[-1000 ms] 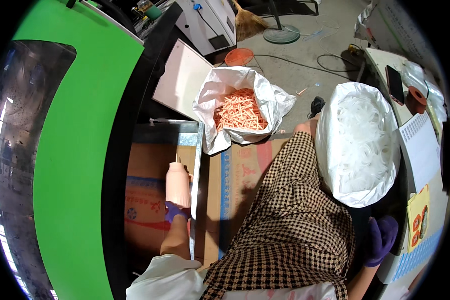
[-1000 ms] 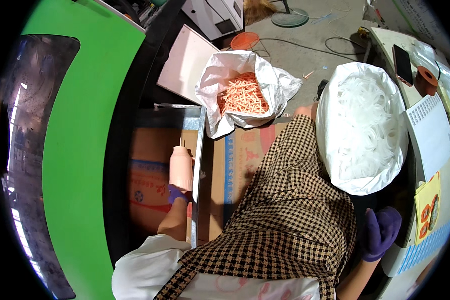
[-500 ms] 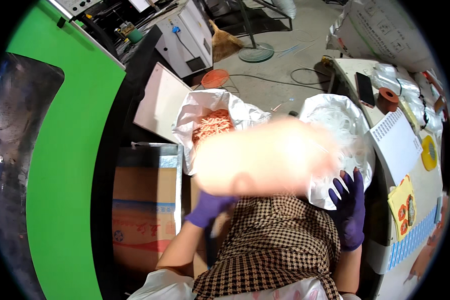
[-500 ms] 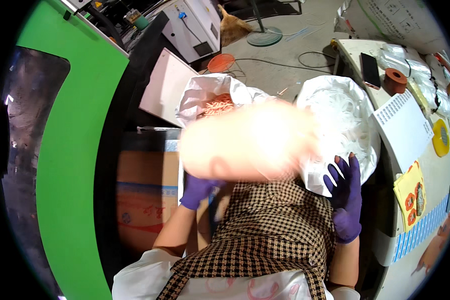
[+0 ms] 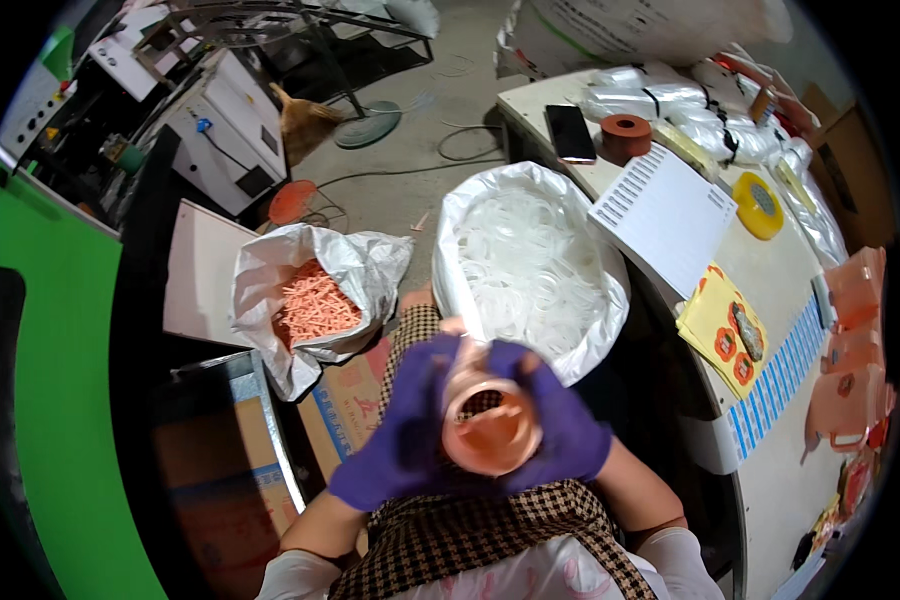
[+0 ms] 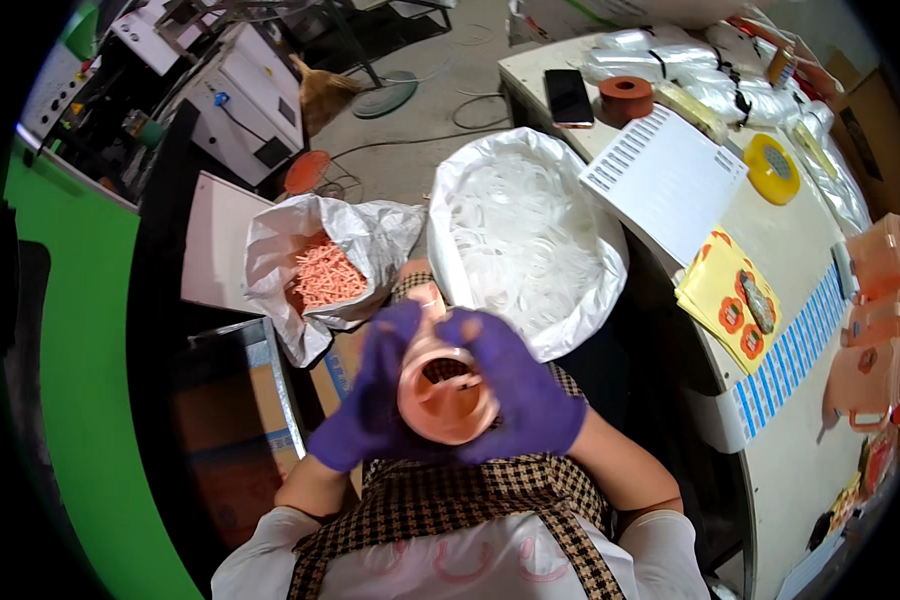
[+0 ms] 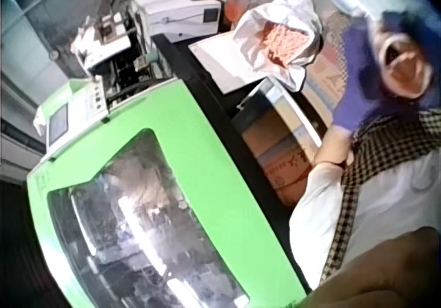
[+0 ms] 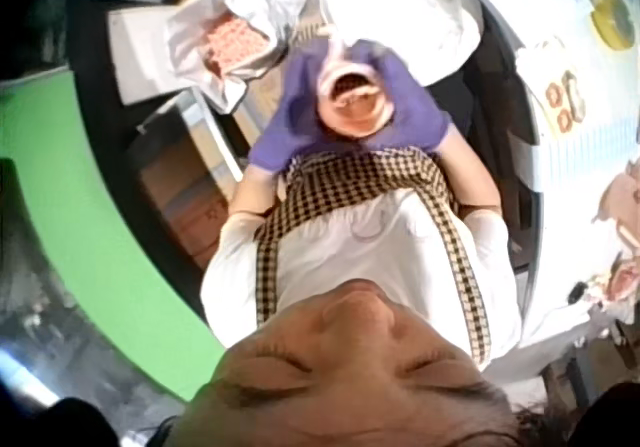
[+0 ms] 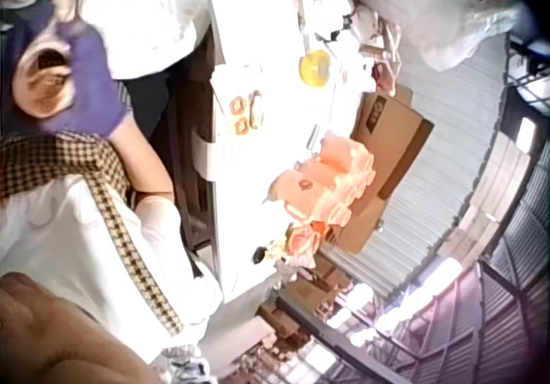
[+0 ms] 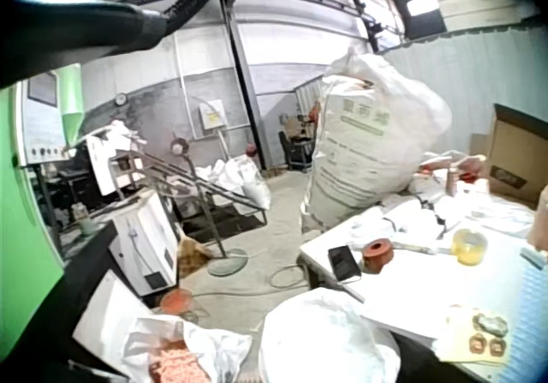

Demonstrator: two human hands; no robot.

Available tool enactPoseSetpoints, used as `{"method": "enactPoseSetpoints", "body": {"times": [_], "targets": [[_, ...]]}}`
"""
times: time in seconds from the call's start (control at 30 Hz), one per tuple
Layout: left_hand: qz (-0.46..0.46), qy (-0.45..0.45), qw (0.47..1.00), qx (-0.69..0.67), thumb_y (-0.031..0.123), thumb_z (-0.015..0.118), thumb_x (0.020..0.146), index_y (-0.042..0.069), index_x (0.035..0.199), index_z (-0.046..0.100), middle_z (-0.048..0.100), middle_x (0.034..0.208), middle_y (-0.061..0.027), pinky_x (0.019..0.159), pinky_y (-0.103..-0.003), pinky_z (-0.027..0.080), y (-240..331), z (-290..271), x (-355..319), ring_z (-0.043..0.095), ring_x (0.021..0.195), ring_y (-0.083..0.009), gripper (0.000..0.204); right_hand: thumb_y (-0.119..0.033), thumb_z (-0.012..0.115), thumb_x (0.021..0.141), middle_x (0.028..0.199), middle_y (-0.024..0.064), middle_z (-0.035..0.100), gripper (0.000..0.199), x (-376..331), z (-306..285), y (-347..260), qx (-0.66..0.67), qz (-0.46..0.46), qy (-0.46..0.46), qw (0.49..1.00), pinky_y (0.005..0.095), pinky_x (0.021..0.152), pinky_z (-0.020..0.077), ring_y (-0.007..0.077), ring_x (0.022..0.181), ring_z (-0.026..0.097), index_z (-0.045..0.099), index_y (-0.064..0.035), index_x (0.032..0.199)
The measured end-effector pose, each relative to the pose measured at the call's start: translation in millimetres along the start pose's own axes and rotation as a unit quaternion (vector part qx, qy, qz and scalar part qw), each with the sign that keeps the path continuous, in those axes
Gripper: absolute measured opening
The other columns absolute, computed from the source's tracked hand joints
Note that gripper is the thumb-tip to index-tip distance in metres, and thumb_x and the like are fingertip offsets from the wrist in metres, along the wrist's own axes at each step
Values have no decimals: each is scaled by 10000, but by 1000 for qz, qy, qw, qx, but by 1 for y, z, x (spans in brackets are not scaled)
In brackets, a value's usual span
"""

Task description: The person applies stickers to pink thermal flasks, inserts white plastic rings into the flask openings, and places the flasks on a desk by hand. The person also handles a notebook containing production diagrams while working.

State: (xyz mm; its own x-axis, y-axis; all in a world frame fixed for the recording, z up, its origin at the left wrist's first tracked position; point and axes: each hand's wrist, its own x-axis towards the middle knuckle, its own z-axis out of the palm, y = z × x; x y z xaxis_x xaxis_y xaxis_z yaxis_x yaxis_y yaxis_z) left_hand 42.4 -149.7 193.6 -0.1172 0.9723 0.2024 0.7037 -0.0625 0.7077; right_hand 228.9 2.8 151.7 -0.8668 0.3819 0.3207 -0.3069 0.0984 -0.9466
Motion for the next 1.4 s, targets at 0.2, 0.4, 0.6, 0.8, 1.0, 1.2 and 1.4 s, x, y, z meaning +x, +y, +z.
{"method": "enactPoseSetpoints", "body": {"times": [0.2, 0.4, 0.6, 0.8, 1.0, 1.2, 1.4], "targets": [[-22, 26, 996, -86, 111, 803, 826, 25, 1589, -71, 416, 1495, -170, 1119, -393, 431, -16, 26, -7, 476, 1358, -299, 1164, -383, 898, 679, 1177, 158, 641, 872, -8, 8, -14, -295, -204, 58, 932, 451, 819, 529, 356, 956, 671, 513, -28, 1378], [10, 90, 992, 86, 449, 861, 694, -9, 1317, 577, 593, 1267, -198, 1018, -505, 415, 28, 53, 16, 541, 1218, -391, 823, -219, 775, 731, 1069, 38, 651, 417, -37, 20, -50, -577, -111, 41, 808, 324, 496, 469, 213, 616, 600, 685, -145, 1131], [103, 62, 984, 131, 561, 835, 656, -7, 1289, 589, 626, 1254, -183, 1067, -528, 368, 27, 70, 15, 570, 1210, -366, 885, -244, 723, 747, 838, 57, 524, 194, -63, 17, -27, -582, -49, 5, 812, 382, 525, 461, 250, 654, 558, 581, -136, 824], [121, 84, 976, 158, 482, 776, 760, -47, 1295, 570, 638, 1270, -173, 1067, -548, 356, 14, 67, 7, 584, 1208, -356, 779, -294, 757, 746, 877, 64, 558, 253, -49, 27, -41, -564, 16, -42, 825, 384, 552, 482, 264, 695, 583, 630, -133, 894], [152, 74, 971, 166, 515, 762, 775, -36, 1312, 563, 636, 1302, -157, 1089, -532, 337, 26, 75, 7, 575, 1247, -308, 795, -363, 759, 782, 1038, 98, 617, 368, -56, 27, -56, -570, 38, -5, 821, 401, 630, 545, 289, 841, 664, 659, -176, 1082], [171, 28, 972, 157, 577, 785, 705, -26, 1325, 552, 633, 1325, -114, 1110, -538, 316, 30, 86, 16, 535, 1308, -259, 896, -438, 753, 789, 1027, 76, 678, 410, -85, 20, -31, -559, 166, -15, 812, 424, 596, 555, 311, 601, 662, 662, -216, 1122], [169, 44, 968, 181, 469, 814, 732, 15, 1293, 587, 619, 1330, -111, 1085, -526, 348, 20, 96, 21, 561, 1271, -262, 757, -382, 736, 835, 1035, 100, 704, 420, -76, 1, -31, -460, 150, -97, 870, 425, 634, 559, 324, 742, 699, 641, -192, 1199]]}}
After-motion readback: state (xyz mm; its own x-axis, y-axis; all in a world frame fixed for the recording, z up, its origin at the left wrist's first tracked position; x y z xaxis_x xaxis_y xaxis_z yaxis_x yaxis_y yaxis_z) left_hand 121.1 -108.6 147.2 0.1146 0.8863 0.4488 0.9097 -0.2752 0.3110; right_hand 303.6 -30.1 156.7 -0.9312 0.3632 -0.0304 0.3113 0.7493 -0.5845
